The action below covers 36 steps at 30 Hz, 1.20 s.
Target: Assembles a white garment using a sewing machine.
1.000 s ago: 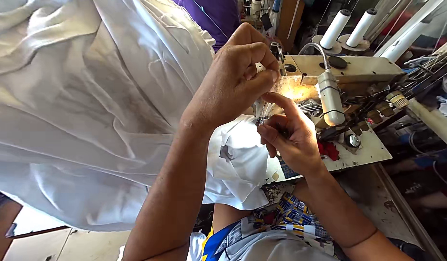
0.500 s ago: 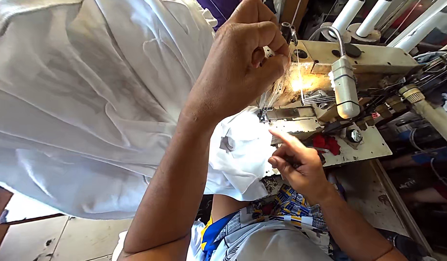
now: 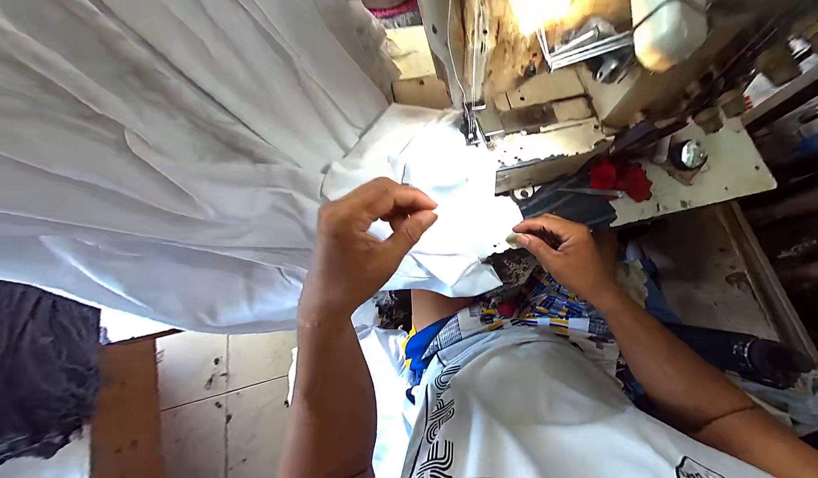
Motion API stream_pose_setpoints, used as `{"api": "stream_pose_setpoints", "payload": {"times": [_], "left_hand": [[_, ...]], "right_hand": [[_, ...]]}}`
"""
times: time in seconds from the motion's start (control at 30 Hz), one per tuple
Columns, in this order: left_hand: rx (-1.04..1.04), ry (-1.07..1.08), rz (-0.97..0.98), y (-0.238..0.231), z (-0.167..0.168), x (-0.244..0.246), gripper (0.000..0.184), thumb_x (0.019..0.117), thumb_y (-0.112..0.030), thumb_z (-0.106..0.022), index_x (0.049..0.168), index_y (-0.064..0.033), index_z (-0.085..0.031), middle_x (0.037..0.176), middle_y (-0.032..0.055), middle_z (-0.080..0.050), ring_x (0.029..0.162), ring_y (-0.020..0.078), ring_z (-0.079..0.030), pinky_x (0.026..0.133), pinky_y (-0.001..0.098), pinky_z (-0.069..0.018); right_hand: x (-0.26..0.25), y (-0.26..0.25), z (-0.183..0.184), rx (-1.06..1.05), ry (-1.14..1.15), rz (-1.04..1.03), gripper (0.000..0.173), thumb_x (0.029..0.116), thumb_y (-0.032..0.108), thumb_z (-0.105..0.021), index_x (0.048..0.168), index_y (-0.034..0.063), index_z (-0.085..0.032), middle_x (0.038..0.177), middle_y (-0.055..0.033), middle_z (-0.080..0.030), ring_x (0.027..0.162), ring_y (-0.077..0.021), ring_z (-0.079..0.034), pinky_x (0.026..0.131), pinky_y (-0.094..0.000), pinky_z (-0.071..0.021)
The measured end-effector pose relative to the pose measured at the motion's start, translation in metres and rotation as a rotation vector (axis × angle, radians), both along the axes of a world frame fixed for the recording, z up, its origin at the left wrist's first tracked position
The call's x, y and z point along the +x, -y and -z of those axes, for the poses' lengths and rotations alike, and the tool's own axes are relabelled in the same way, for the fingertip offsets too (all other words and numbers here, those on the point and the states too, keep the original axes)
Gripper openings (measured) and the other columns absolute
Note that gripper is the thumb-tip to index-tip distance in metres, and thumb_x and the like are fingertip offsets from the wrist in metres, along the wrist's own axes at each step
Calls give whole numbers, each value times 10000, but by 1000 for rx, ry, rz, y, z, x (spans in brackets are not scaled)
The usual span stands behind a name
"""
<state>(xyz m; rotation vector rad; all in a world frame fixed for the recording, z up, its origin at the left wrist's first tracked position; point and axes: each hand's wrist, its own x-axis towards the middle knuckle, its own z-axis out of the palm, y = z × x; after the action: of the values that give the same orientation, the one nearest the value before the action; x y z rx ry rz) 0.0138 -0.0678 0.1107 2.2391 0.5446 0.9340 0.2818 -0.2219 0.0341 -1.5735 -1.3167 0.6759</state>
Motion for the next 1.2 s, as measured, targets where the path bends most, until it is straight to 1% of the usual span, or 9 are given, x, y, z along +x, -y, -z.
{"api": "stream_pose_setpoints", "payload": {"times": [0.23, 0.33, 0.47, 0.63, 0.8, 0.93, 1.03, 1.13, 1.2], "left_hand": [[-30, -148, -115, 9, 23, -11, 141, 977, -188, -689, 1093, -121, -733, 982, -41, -683, 823, 49, -632, 726, 230, -551], [-38, -146, -118, 7, 27, -3, 136, 968, -196, -694, 1078, -128, -737, 969, -46, -681, 810, 52, -638, 716, 242, -569], [2, -56, -174, -4, 20, 18, 136, 975, -194, -698, 1093, -143, -742, 978, -50, -685, 816, 63, -640, 713, 260, -570], [103, 134, -236, -15, -4, 48, 144, 985, -133, -675, 1104, -65, -720, 1044, 12, -687, 852, 92, -650, 738, 266, -573], [115, 63, -412, -39, 1, 30, 227, 1028, -197, -626, 1224, -97, -680, 1153, 38, -659, 882, 94, -645, 754, 265, -565], [78, 166, -558, -42, 4, 2, 269, 1040, -189, -613, 1281, -70, -634, 1186, 41, -672, 931, 96, -673, 796, 282, -587], [66, 163, -446, -29, 9, -10, 242, 1028, -141, -624, 1244, -34, -637, 1124, 28, -691, 912, 85, -682, 791, 276, -595], [66, -49, -193, -4, 17, -6, 190, 1007, -148, -640, 1150, -33, -687, 1109, 53, -682, 919, 122, -671, 805, 310, -592], [59, -186, -39, 6, 26, 3, 201, 965, -213, -707, 1100, -69, -743, 1163, 58, -675, 1029, 153, -658, 888, 349, -581]], "right_hand": [[-14, -20, 8, 39, -59, -18, 160, 987, 156, -686, 1123, 100, -750, 945, -17, -676, 633, -96, -591, 529, -260, -534], [-14, -20, 11, 29, -74, -39, 145, 977, 165, -697, 1096, 110, -758, 933, -9, -675, 686, -90, -608, 588, -258, -549], [-10, -21, 20, -1, -118, -64, 174, 998, 228, -675, 1093, 117, -771, 961, 2, -710, 762, -64, -640, 682, -237, -562], [-6, -15, 16, -4, -105, -72, 200, 1008, 248, -657, 1099, 112, -772, 960, 5, -708, 717, -32, -601, 637, -190, -517], [-3, -3, 18, 17, -115, -53, 183, 1004, 232, -667, 1087, 112, -777, 951, 9, -713, 697, -29, -594, 617, -188, -510], [-1, -1, 16, 11, -122, -41, 163, 998, 230, -677, 1082, 132, -778, 946, 19, -703, 689, -41, -598, 602, -200, -521], [-1, -5, 14, 6, -102, -33, 140, 983, 192, -691, 1076, 132, -776, 936, 19, -693, 670, -54, -595, 585, -218, -528], [-3, -7, 13, 15, -93, -65, 138, 987, 157, -683, 1086, 107, -765, 955, 1, -693, 689, -66, -614, 586, -233, -547], [-6, -11, 13, 44, -91, -93, 125, 986, 137, -682, 1071, 94, -765, 953, -6, -696, 722, -69, -632, 612, -229, -559]]}}
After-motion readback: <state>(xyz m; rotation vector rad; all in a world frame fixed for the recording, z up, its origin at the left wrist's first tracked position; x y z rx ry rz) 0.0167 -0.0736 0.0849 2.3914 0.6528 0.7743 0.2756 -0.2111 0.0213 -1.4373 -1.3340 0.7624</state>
